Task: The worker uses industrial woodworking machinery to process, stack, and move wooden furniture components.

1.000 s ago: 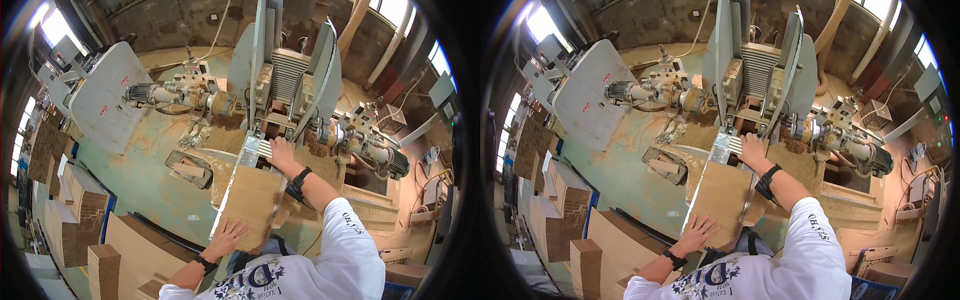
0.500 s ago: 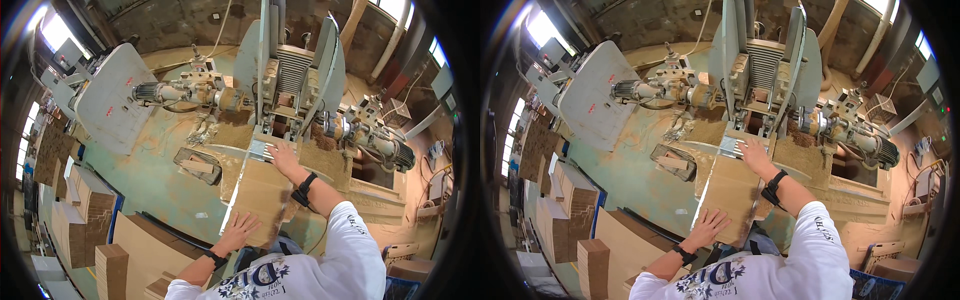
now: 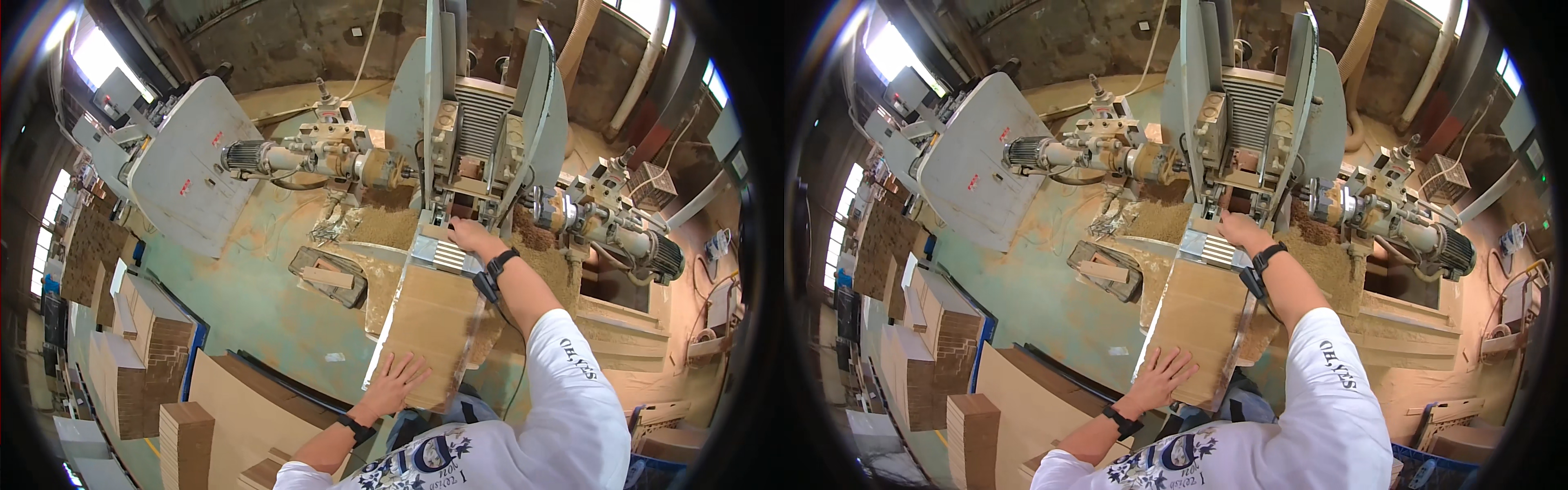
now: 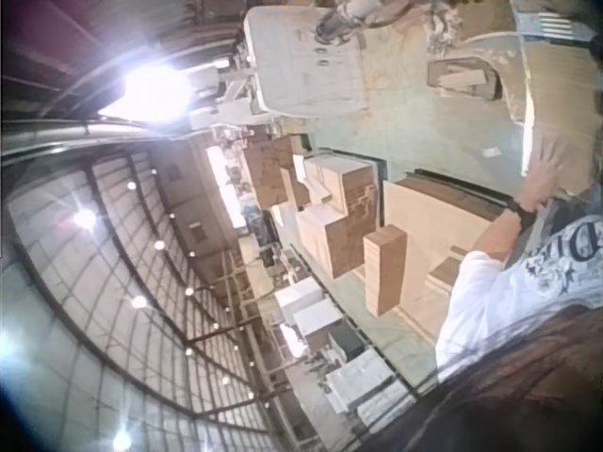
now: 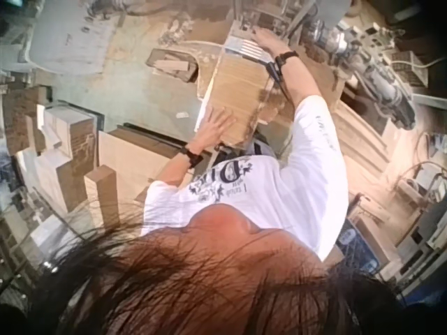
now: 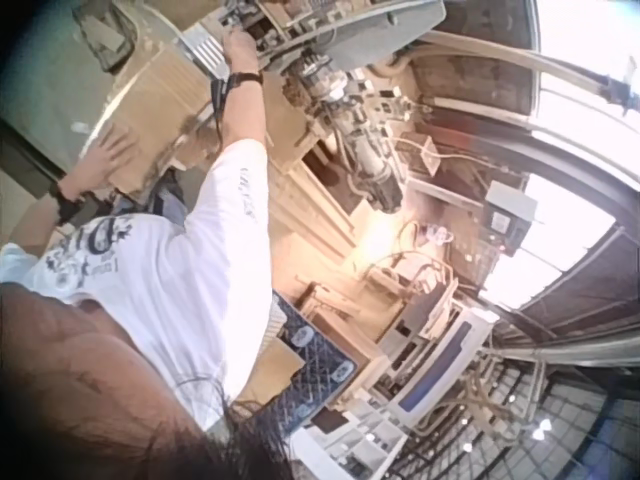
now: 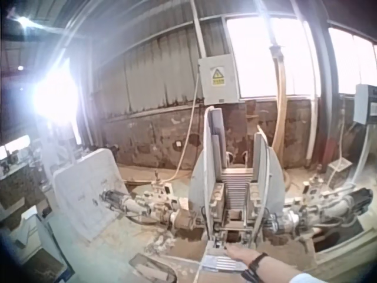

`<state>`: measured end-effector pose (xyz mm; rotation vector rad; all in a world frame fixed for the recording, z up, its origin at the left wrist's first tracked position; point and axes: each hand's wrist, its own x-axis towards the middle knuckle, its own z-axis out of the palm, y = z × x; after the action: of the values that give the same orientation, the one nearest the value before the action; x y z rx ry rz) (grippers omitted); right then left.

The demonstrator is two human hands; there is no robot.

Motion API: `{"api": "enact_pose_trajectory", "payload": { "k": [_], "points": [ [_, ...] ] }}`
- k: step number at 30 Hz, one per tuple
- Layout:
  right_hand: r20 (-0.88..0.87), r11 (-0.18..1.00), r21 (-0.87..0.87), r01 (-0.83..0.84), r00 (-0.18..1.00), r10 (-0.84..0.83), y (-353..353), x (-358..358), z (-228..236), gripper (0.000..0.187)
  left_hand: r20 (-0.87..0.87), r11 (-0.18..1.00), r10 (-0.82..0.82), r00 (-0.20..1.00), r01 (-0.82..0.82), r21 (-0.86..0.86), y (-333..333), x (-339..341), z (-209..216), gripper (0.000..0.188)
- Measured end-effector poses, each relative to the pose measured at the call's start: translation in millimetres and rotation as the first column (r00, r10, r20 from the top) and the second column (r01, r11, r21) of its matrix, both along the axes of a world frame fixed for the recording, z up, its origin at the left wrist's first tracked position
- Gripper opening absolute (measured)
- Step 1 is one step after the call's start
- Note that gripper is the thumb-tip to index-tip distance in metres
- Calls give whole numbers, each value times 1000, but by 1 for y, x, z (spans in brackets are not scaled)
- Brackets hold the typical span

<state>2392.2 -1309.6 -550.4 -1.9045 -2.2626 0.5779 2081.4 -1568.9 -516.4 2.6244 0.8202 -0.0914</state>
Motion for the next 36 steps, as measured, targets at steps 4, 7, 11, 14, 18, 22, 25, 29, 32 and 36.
{"api": "enact_pose_trajectory", "payload": {
  "k": [4, 7, 11, 14, 18, 22, 25, 29, 32, 36],
  "points": [
    [-73, 996, -74, 45, 996, -50, 2, -3, 9, 41, -6, 999, -2, 1000, 3, 39, 1, -1, -3, 82],
    [-59, 997, -22, -80, 995, 78, -26, -18, 32, 55, -6, 1000, 14, 1000, -14, 20, -1, -3, 3, 80],
    [-7, 988, -38, -152, 988, 152, -48, -13, 34, 74, -15, 999, -5, 1000, 5, 43, 1, -1, 0, 80],
    [-17, 991, -61, -118, 993, 118, -48, -16, 42, 75, -24, 1000, -10, 1000, 10, 30, 1, -2, 1, 83],
    [-34, 984, 146, -101, 994, 107, -43, -12, 32, 71, -11, 997, -17, 1000, 18, 70, 1, -3, -1, 86],
    [46, 948, 299, -107, 994, 98, -44, -13, 33, 65, -12, 998, -13, 1000, 14, 67, 1, -3, -2, 89],
    [113, 940, 318, -124, 989, 92, -46, -13, 35, 60, -5, 997, -9, 1000, 10, 82, 0, -3, -5, 89],
    [129, 895, 422, -143, 987, 97, -65, -24, 40, 58, 1, 997, -18, 1000, 18, 70, -1, -2, -3, 88],
    [-104, 878, 470, -95, 981, 161, -96, -52, 36, 58, -10, 998, -28, 1000, 29, 61, -3, -3, 2, 88],
    [73, 891, 438, -119, 993, 97, -138, -80, 23, 65, -35, 993, -25, 999, 29, 118, -3, -4, 2, 87]
  ]
}}
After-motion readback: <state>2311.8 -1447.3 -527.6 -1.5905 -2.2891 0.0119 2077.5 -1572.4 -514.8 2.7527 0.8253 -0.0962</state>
